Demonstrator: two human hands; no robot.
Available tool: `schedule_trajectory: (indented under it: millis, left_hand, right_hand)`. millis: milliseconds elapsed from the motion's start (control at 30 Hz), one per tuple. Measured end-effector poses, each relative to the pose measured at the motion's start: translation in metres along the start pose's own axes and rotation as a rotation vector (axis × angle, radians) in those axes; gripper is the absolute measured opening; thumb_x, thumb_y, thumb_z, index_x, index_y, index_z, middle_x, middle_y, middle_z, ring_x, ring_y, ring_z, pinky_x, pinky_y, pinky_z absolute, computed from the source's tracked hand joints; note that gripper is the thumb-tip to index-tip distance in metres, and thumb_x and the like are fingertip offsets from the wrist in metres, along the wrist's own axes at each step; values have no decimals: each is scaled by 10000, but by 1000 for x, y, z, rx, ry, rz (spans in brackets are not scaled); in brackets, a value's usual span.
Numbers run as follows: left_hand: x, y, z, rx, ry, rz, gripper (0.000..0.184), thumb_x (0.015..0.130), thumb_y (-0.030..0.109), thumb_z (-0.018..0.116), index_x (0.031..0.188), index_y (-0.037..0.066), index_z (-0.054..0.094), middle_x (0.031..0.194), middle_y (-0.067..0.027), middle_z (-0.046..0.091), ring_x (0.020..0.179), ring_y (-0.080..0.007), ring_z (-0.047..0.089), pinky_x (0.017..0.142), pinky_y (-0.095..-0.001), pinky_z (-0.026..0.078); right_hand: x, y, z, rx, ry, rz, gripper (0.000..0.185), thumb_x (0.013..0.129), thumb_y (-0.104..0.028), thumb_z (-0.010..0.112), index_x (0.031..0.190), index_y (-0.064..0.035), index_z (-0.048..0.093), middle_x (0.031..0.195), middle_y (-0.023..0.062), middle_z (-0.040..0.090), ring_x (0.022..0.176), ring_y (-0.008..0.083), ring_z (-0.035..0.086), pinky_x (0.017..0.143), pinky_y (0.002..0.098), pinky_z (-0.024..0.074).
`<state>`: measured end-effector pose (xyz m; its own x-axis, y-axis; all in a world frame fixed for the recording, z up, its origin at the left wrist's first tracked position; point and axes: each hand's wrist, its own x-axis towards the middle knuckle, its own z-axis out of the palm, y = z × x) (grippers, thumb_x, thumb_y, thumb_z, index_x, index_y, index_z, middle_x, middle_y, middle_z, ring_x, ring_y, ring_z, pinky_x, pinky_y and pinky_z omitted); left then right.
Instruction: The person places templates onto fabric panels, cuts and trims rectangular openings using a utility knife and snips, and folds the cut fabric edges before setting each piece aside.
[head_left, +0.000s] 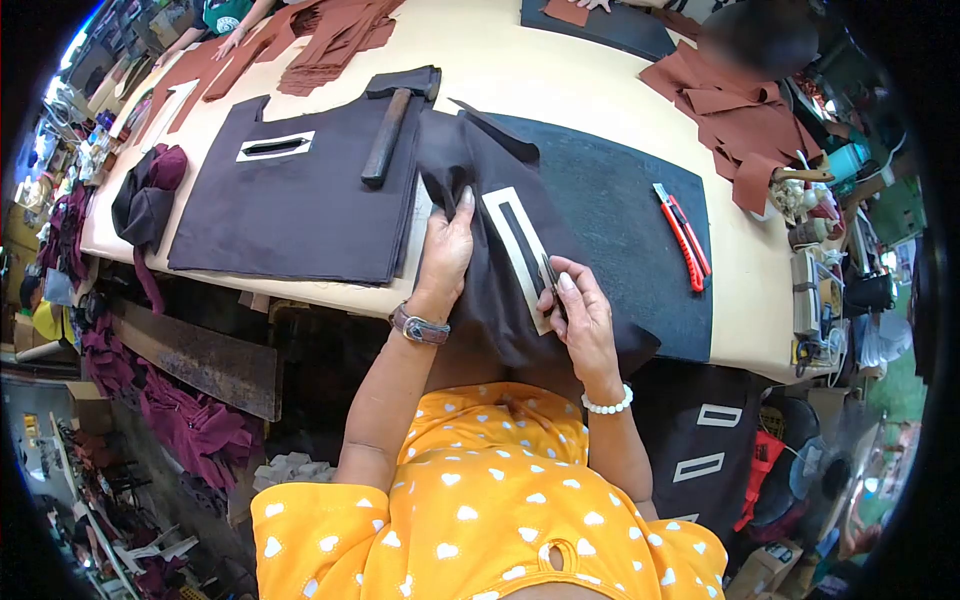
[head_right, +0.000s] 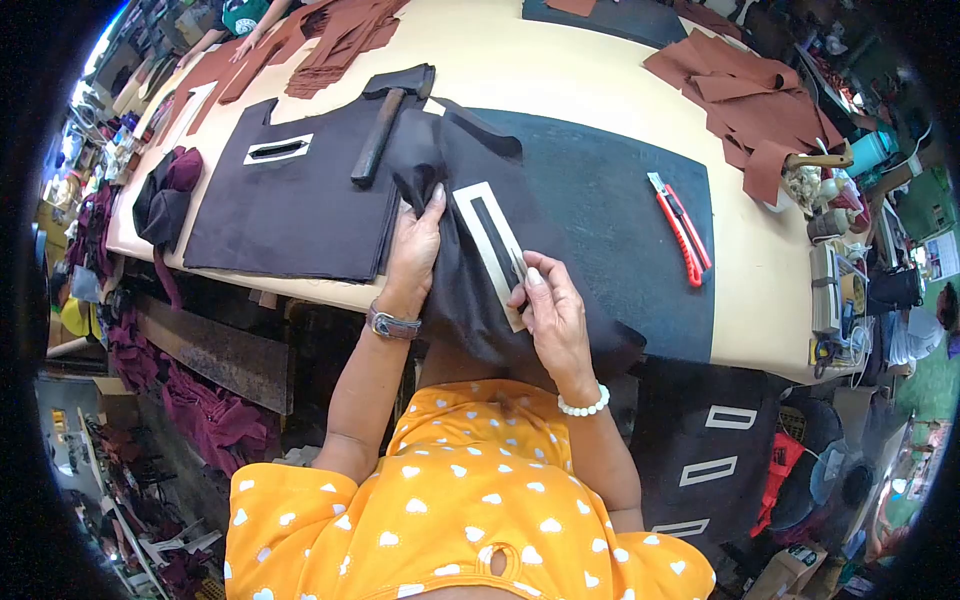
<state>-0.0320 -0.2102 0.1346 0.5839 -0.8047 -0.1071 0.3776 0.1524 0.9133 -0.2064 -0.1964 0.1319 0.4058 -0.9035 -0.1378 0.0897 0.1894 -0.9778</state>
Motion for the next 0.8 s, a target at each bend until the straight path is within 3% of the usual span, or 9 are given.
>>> schedule_trajectory:
  millis: [33,67,167,200,300,400,533,800]
  left_hand:
    - [-1,1,1,27,21,10,313,900,182,591,1095,-59,552,1047,-91,607,913,-137,562,819,-286,452]
    - [2,-2,-3,58,-38,-77,430,896,231,597,1185,-65,483,1093,-109,584,947,-145,559,819,-273,463]
    - [-11,7,4,-14,-93,-110,429,867,225,638,1159,-58,502,1047,-91,606,908,-142,579,802,-264,476]
    - [-10,-4,1,-5,-83,-35,413,828,180,682,1133,-46,522,1038,-87,616,885,-154,601,787,-270,489]
    - [-13,-3,-1,-48,-89,-77,400,796,115,701,1128,-34,533,1026,-87,627,880,-164,616,781,-278,501]
    - [-16,0,2,-179,-64,-138,299,789,92,699,1022,-52,579,960,-118,648,812,-173,637,738,-281,520]
    - [-25,10,3,-221,-94,-212,256,794,86,692,1009,-23,606,936,-90,659,799,-156,639,727,-279,522]
    - [-41,24,7,-186,-211,-127,154,800,51,681,947,14,658,894,-49,672,760,-118,628,678,-249,505]
  right_hand:
    - [0,0,0,6,0,-2,305,967,-204,434,1181,8,482,747,-8,543,570,8,377,497,150,325]
    - [-1,-1,0,6,1,-4,303,968,-202,433,1181,8,482,747,-7,544,571,8,378,497,150,325]
    - [-2,-2,1,13,8,-4,297,969,-196,431,1181,6,481,746,-5,545,570,9,380,497,150,325]
    - [-2,-1,0,20,11,0,295,970,-195,430,1180,5,482,744,-4,546,569,9,380,496,150,325]
    - [-3,-1,0,6,9,-2,269,970,-195,431,1150,-4,490,733,0,553,554,9,379,486,153,324]
    - [-2,-5,-1,19,-7,21,223,966,-198,442,1091,-21,495,721,9,566,528,7,375,472,153,320]
    - [-1,-23,3,64,-32,-1,162,955,-199,471,1010,-47,484,714,26,584,496,4,370,452,152,314]
    - [8,-34,5,196,-87,30,144,940,-205,515,945,-71,461,722,36,591,503,-2,391,439,136,293]
